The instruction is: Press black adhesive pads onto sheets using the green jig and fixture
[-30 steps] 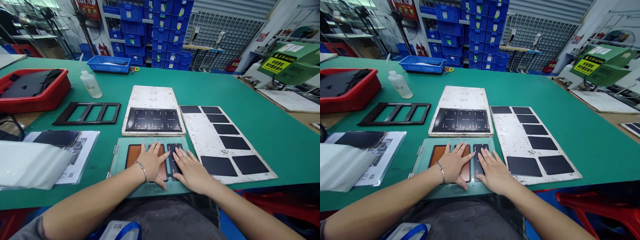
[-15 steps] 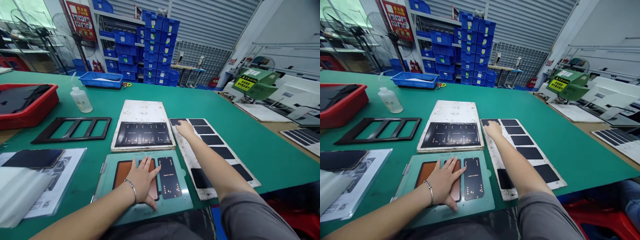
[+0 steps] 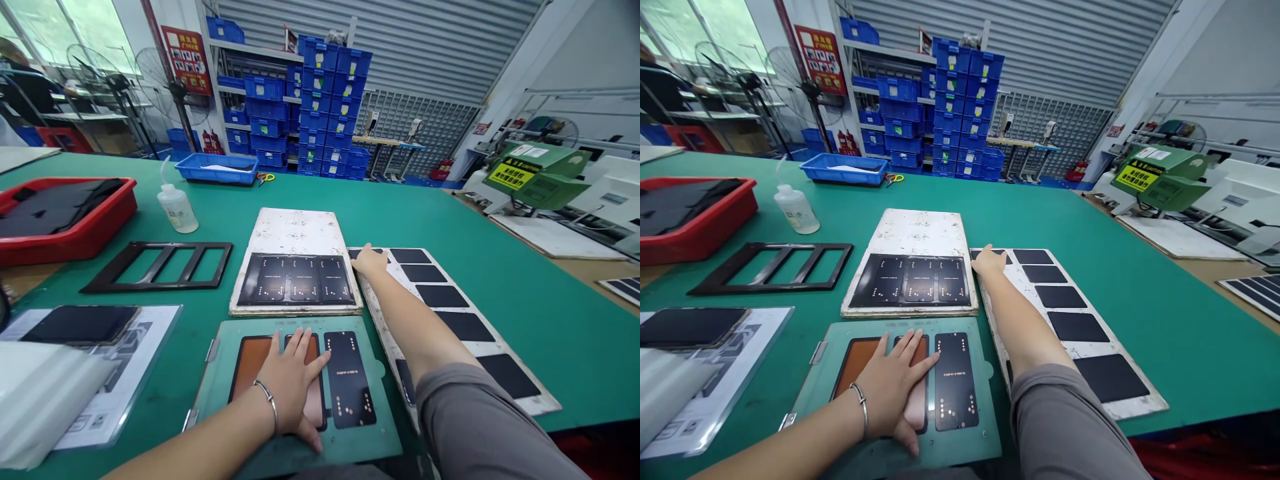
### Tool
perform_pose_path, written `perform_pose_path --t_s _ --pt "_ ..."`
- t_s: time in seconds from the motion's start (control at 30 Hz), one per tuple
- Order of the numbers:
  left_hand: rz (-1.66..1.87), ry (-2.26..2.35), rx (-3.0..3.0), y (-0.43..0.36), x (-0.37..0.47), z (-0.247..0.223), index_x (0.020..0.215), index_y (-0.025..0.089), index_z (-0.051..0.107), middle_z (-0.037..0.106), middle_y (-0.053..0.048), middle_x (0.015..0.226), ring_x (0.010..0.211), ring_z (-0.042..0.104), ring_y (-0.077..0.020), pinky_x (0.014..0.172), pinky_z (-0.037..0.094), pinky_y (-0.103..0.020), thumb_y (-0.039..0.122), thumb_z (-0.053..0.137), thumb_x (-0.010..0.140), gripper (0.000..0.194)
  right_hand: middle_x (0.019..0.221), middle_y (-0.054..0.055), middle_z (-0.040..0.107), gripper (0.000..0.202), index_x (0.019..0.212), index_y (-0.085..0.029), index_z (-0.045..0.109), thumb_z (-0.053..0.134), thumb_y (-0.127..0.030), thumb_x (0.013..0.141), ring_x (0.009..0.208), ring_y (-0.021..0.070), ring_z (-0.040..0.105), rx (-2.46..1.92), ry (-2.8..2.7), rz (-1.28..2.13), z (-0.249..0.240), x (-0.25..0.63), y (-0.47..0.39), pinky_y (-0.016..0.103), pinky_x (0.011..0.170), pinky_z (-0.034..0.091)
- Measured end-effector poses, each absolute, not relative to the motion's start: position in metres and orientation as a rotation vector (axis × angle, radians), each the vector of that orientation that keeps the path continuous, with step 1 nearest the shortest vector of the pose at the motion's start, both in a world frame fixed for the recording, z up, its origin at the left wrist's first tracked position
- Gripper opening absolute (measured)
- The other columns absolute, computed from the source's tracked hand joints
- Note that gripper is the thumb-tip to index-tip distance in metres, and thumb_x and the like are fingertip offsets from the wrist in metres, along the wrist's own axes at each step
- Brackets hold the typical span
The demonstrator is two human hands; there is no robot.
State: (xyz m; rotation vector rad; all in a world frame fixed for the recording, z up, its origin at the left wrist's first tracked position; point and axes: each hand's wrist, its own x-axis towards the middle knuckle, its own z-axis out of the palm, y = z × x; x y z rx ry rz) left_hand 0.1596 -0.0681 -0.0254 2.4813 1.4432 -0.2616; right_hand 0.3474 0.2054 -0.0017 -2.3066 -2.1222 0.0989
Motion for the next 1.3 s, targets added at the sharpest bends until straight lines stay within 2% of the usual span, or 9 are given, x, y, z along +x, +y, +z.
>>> perform_pose_path --t_s 0.13,0.27,0.4,0.47,0.6,0.7,0.87,1.17,1.3 --pt "-0.265 1.417 2.496 -0.068 0.159 -0.022 0.144 0.031 0.014 0.005 -0.019 0.151 0.134 -0.001 -0.0472 0.093 -0.005 -0.074 0.088 0.052 0.036 0.128 0.092 0.015 0.066 0.056 0.13 -0.006 0.035 0.047 -0.029 0.08 0.097 0.0266 0.06 -2.251 -2.06 -0.025 0.027 0.365 0.197 0.044 0.098 0.019" --pt "-0.247 1.399 2.504 -0.068 0.158 -0.016 0.144 0.031 0.014 0.004 -0.021 0.15 0.135 0.002 -0.0461 0.093 -0.006 -0.074 0.088 0.051 0.039 0.125 0.096 0.013 0.065 0.057 0.134 -0.013 0.032 0.046 -0.017 0.079 0.1 0.026 0.057 -2.197 -1.95 -0.089 0.062 0.399 0.182 0.044 0.096 0.026" --pt "-0.239 1.37 2.493 -0.069 0.142 -0.006 0.145 0.021 0.012 0.003 -0.02 0.15 0.137 0.003 -0.0383 0.101 -0.007 -0.065 0.086 0.048 0.044 0.126 0.108 0.016 0.058 0.06 0.129 -0.015 0.04 0.058 -0.021 0.072 0.091 0.0255 0.058 -1.91 -1.653 0.212 0.087 0.418 0.147 0.038 0.077 0.043" --pt "-0.283 1.405 2.458 -0.072 0.128 0.0 0.145 0.011 0.01 0.002 -0.021 0.15 0.138 0.002 -0.035 0.105 -0.007 -0.058 0.085 0.048 0.046 0.129 0.099 0.012 0.059 0.061 0.126 -0.018 0.043 0.063 -0.024 0.069 0.077 0.0216 0.059 -1.691 -1.593 0.506 0.091 0.414 0.12 0.035 0.064 0.046" --pt "-0.424 1.525 2.359 -0.081 0.106 0.008 0.144 0.005 0.008 0.0 -0.02 0.15 0.138 0.0 -0.0349 0.106 -0.008 -0.056 0.084 0.05 0.046 0.133 0.075 0.0 0.058 0.055 0.119 -0.022 0.048 0.067 -0.025 0.067 0.064 0.0154 0.056 -1.259 -1.676 1.133 0.077 0.384 0.055 0.03 0.06 0.046" --pt "-0.462 1.549 2.355 -0.085 0.103 0.009 0.144 0.003 0.007 0.0 -0.019 0.15 0.138 -0.001 -0.0346 0.106 -0.008 -0.057 0.083 0.05 0.048 0.131 0.075 -0.002 0.057 0.047 0.112 -0.023 0.053 0.067 -0.024 0.068 0.066 0.0134 0.055 -1.13 -1.777 1.354 0.054 0.356 0.016 0.03 0.065 0.047" --pt "-0.46 1.566 2.389 -0.084 0.11 0.005 0.143 0.002 0.009 0.003 -0.021 0.15 0.138 0.001 -0.0361 0.106 -0.008 -0.057 0.082 0.051 0.046 0.133 0.089 0.001 0.061 0.029 0.099 -0.022 0.059 0.063 -0.025 0.071 0.074 0.0135 0.055 -1.098 -1.893 1.429 0.015 0.322 -0.008 0.032 0.073 0.047" --pt "-0.484 1.581 2.361 -0.082 0.114 0.003 0.143 0.004 0.01 0.003 -0.02 0.151 0.137 0.0 -0.0388 0.107 -0.002 -0.056 0.082 0.055 0.041 0.137 0.078 -0.002 0.058 0.028 0.098 -0.021 0.06 0.062 -0.027 0.071 0.068 0.0127 0.052 -1.106 -1.926 1.49 -0.003 0.307 -0.008 0.029 0.067 0.044" --pt "-0.498 1.58 2.363 -0.082 0.114 0.005 0.143 0.002 0.011 0.004 -0.021 0.15 0.137 0.0 -0.0393 0.107 -0.001 -0.056 0.083 0.055 0.041 0.137 0.082 -0.001 0.06 0.028 0.099 -0.021 0.06 0.061 -0.027 0.072 0.072 0.0138 0.054 -1.133 -1.953 1.451 -0.005 0.307 -0.009 0.03 0.069 0.045"
